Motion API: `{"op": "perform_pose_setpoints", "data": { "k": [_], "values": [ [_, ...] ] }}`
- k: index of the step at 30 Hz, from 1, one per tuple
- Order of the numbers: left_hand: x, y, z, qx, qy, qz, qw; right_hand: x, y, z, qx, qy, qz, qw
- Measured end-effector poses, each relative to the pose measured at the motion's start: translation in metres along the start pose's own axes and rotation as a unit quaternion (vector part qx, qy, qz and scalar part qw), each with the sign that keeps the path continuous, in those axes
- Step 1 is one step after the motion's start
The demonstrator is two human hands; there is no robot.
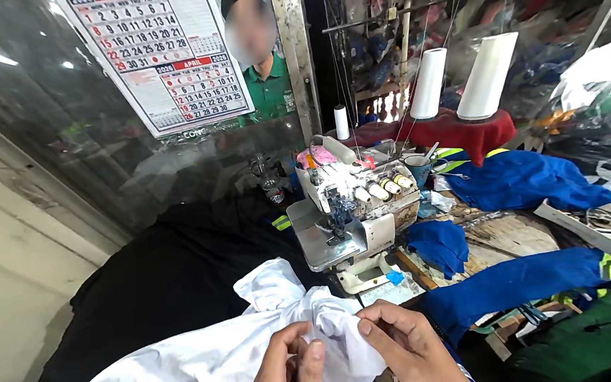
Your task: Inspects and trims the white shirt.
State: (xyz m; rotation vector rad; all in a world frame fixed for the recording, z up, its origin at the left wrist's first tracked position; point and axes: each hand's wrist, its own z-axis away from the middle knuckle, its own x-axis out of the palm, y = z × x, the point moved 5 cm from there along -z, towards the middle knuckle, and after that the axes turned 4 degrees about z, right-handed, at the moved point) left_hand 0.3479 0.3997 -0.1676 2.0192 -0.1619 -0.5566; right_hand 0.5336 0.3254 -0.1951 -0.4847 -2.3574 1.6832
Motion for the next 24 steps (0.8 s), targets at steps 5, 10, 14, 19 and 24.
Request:
{"op": "perform_pose_setpoints", "data": {
  "k": [5,10,14,19,24],
  "values": [
    [0.007,-0.021,-0.004,0.024,0.070,-0.100,0.992,0.005,-0.002,-0.003,-0.003,0.010,-0.012,1.000],
    [0.006,-0.019,-0.010,0.031,0.067,-0.075,0.994,0.005,-0.001,-0.007,-0.021,0.020,0.064,0.998],
    [0.011,-0.015,-0.017,0.054,0.056,-0.119,0.990,0.010,-0.001,-0.015,-0.026,-0.003,0.074,0.997],
    [0.003,-0.014,-0.020,0.070,0.089,-0.084,0.990,0.011,-0.004,-0.018,-0.031,-0.014,0.051,0.998],
    [-0.007,-0.004,-0.016,0.095,0.134,-0.060,0.984,0.021,-0.008,-0.015,-0.053,-0.009,-0.046,0.998]
  ]
}}
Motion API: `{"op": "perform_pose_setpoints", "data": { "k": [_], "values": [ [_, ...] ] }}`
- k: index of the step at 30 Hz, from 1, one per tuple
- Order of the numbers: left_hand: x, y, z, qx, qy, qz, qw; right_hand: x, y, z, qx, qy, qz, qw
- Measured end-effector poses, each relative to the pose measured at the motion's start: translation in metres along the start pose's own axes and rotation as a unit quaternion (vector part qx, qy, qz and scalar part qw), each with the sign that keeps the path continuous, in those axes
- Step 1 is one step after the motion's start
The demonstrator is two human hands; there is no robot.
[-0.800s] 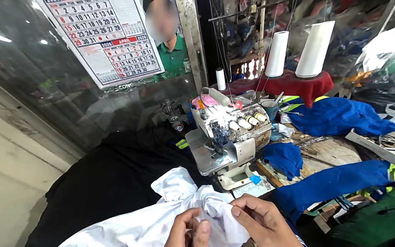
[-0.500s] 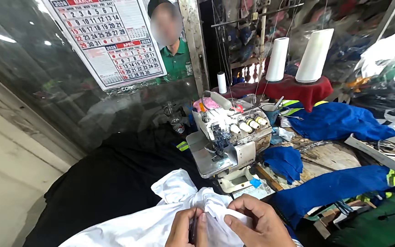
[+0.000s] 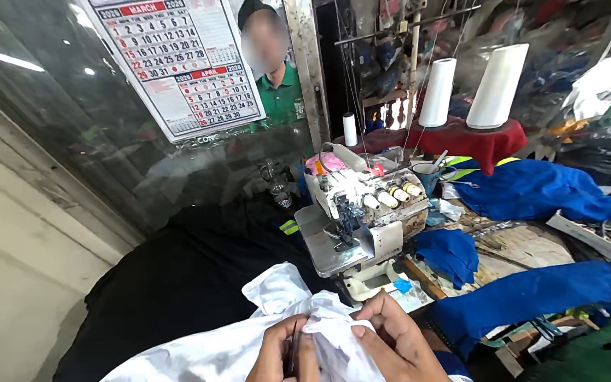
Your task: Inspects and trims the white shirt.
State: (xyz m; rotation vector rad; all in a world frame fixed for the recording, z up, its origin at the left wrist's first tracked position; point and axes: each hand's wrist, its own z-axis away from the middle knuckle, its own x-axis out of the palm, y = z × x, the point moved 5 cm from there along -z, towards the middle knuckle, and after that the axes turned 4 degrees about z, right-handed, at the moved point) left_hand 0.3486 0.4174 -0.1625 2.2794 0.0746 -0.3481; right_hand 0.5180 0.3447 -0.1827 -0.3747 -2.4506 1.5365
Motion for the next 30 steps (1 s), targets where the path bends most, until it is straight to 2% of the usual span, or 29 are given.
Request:
{"op": "perform_pose_setpoints", "data": {
  "k": [8,12,14,16,19,21,23,25,28,30],
  "values": [
    [-0.023,0.003,-0.013,0.017,0.005,-0.047,0.999,0.019,-0.009,-0.006,-0.021,0.021,-0.028,0.999],
    [-0.045,-0.004,-0.033,0.028,-0.037,-0.078,0.996,0.048,-0.020,-0.027,0.005,-0.073,-0.012,0.997],
    [-0.064,-0.009,-0.066,0.042,-0.077,-0.129,0.988,0.075,-0.038,-0.056,0.001,-0.100,0.000,0.995],
    [-0.085,-0.006,-0.115,0.080,-0.078,-0.184,0.977,0.100,-0.061,-0.097,-0.009,-0.083,0.003,0.996],
    [-0.099,0.031,-0.188,0.122,0.017,-0.224,0.967,0.116,-0.103,-0.150,-0.025,-0.012,0.008,1.000],
    [-0.096,0.052,-0.213,0.136,0.059,-0.214,0.966,0.109,-0.127,-0.160,-0.056,0.018,0.035,0.998],
    [-0.083,0.063,-0.205,0.168,0.042,-0.195,0.965,0.085,-0.130,-0.145,-0.105,0.038,0.088,0.990],
    [-0.060,0.067,-0.165,0.183,-0.025,-0.164,0.969,0.048,-0.102,-0.108,-0.147,0.045,0.154,0.976],
    [-0.020,0.033,-0.083,0.145,-0.165,-0.042,0.975,-0.013,-0.027,-0.030,-0.092,0.048,0.218,0.970],
    [0.000,0.005,-0.029,0.113,-0.200,0.006,0.973,-0.034,0.010,0.016,-0.039,0.050,0.220,0.973]
  ]
}}
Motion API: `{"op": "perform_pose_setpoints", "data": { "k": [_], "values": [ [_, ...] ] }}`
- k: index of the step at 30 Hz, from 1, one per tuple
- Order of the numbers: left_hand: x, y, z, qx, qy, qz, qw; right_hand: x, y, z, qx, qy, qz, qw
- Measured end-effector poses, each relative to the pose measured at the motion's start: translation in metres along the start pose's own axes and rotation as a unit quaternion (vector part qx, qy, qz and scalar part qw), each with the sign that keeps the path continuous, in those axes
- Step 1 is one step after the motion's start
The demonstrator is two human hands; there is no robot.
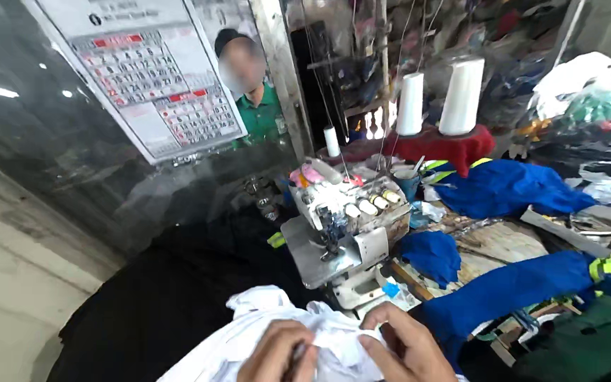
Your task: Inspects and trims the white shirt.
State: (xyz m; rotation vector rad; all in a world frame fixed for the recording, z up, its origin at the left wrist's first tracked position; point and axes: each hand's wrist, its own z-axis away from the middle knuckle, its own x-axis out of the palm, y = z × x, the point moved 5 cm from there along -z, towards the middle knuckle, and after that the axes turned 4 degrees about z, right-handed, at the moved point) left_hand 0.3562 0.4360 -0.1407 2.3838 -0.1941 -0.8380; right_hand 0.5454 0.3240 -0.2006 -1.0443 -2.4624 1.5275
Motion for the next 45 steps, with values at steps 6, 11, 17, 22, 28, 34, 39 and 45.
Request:
{"op": "perform_pose_setpoints", "data": {
  "k": [6,11,17,22,28,34,39,45],
  "values": [
    [0.025,0.007,0.050,0.000,0.039,-0.003,0.999,-0.001,0.010,0.023,-0.019,0.022,-0.005,1.000],
    [0.024,0.017,0.050,0.009,0.061,-0.046,0.997,-0.008,0.001,0.018,-0.061,0.026,-0.015,0.998],
    [0.029,0.016,0.049,0.027,0.069,-0.059,0.995,-0.017,0.006,0.028,-0.065,0.050,0.039,0.996],
    [0.033,0.019,0.045,0.030,0.069,-0.066,0.995,-0.007,-0.016,0.025,-0.114,-0.002,0.093,0.989],
    [0.033,0.020,0.049,0.056,0.096,-0.057,0.992,0.009,-0.026,0.017,-0.140,-0.071,0.100,0.982],
    [0.026,0.017,0.056,0.080,0.114,-0.057,0.989,0.010,-0.025,0.013,-0.151,-0.091,0.240,0.955],
    [0.023,0.015,0.061,0.074,0.113,-0.063,0.989,0.010,-0.022,0.018,-0.150,-0.072,0.228,0.959],
    [0.026,0.016,0.060,0.068,0.110,-0.061,0.990,0.013,-0.018,0.017,-0.175,-0.024,0.178,0.968]
  ]
}}
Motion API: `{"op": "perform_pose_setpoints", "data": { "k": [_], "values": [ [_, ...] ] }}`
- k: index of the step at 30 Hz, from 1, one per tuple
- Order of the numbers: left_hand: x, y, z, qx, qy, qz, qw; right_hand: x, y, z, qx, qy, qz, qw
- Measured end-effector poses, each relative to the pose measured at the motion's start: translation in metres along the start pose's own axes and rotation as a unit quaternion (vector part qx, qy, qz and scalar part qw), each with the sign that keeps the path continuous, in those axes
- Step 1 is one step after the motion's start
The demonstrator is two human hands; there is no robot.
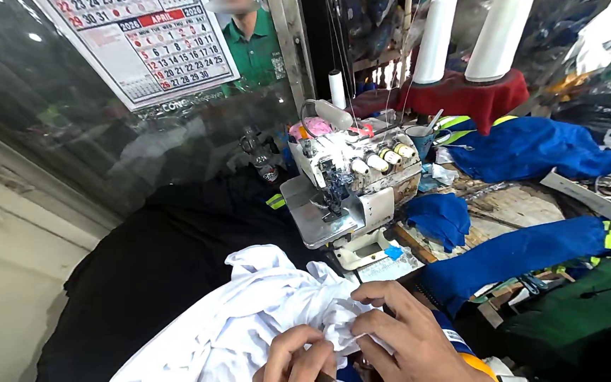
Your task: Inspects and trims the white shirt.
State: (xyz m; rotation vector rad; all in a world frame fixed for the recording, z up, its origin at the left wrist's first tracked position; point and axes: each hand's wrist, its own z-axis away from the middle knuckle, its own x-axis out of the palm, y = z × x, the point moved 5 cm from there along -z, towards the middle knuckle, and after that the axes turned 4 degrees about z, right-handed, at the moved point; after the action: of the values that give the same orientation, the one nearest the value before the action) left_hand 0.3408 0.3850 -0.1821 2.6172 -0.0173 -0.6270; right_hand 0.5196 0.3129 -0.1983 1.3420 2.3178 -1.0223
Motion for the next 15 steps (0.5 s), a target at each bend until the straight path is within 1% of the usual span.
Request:
{"op": "perform_pose_setpoints", "data": {
  "k": [3,8,15],
  "values": [
    [0.001,0.000,0.000,-0.014,-0.027,-0.015,0.999,-0.003,0.002,0.001,0.002,0.030,-0.029,0.999],
    [0.009,0.000,-0.003,-0.035,-0.070,-0.031,0.996,-0.004,0.004,0.003,0.016,0.021,-0.057,0.998],
    [0.013,-0.002,-0.009,-0.030,-0.081,-0.034,0.996,-0.009,0.007,0.001,0.018,0.018,-0.032,0.999]
  ]
}}
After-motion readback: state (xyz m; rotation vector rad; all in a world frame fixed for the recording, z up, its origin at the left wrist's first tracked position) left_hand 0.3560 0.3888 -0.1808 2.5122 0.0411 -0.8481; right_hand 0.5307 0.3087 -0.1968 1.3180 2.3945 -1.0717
